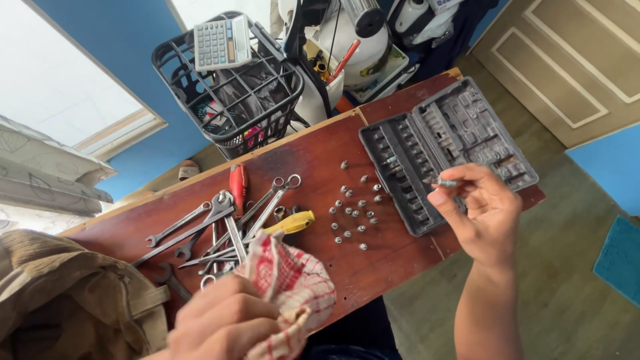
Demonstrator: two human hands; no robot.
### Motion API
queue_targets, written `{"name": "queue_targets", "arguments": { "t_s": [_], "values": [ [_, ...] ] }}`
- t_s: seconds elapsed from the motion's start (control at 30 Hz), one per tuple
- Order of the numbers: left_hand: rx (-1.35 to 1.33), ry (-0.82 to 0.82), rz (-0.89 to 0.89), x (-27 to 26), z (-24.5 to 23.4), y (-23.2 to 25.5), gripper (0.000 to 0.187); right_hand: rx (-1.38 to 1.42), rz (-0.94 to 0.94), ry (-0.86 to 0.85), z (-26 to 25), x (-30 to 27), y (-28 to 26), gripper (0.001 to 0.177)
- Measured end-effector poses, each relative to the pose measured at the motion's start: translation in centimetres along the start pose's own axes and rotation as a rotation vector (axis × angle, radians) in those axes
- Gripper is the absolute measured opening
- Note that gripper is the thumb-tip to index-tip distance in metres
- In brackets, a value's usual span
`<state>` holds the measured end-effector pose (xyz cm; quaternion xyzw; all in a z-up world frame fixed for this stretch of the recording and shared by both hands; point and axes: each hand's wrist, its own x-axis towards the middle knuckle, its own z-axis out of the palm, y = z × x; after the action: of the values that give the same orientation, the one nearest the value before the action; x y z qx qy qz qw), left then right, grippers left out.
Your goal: The person picks up small metal fasteners from a wooden table and wipes each one with a red-and-white checkered cloth. They place the cleaned fasteners into a black plastic organizer case. The workspace includes scattered tools and a scooter in the background.
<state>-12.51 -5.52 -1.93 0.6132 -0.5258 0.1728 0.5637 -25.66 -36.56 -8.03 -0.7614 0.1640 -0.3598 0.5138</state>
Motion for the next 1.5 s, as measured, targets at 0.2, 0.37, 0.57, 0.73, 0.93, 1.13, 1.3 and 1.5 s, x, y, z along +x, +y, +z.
{"name": "queue_targets", "arguments": {
  "t_s": [0.2, 0.37, 0.57, 0.73, 0.93, 1.13, 1.3, 1.5],
  "values": [
    [-0.098, -0.411, -0.101, -4.5, 1.3, -1.3, 0.023, -0.034, 0.01, -0.019, 0.6, 0.0, 1.8, 0.028],
    [0.14, -0.624, 0.095, -8.2, 3.5, -1.3, 0.01, -0.256, 0.032, -0.005, 1.1, 0.2, 2.4, 0.023],
    [0.117, -0.778, 0.093, -15.4, 5.9, -3.6, 0.018, -0.305, 0.053, -0.039, 0.6, 0.4, 4.0, 0.017],
    [0.097, -0.921, -0.011, -18.5, 7.0, -5.0, 0.025, -0.358, -0.032, -0.06, 0.3, 0.9, 4.6, 0.01],
    [0.145, -0.965, -0.003, -18.7, 7.9, -5.6, 0.031, -0.458, -0.054, -0.096, -0.7, 1.3, 6.7, 0.015],
    [0.192, -0.934, 0.052, -18.6, 8.4, -5.7, 0.026, -0.529, -0.067, -0.075, -0.9, 2.0, 7.8, 0.012],
    [0.214, -0.929, 0.075, -18.8, 8.7, -5.7, 0.025, -0.527, -0.074, -0.111, -0.3, 2.3, 9.1, 0.015],
    [0.222, -0.92, 0.09, -19.0, 9.2, -6.3, 0.024, -0.523, 0.02, -0.192, 0.9, 2.5, 10.5, 0.014]
  ]
}}
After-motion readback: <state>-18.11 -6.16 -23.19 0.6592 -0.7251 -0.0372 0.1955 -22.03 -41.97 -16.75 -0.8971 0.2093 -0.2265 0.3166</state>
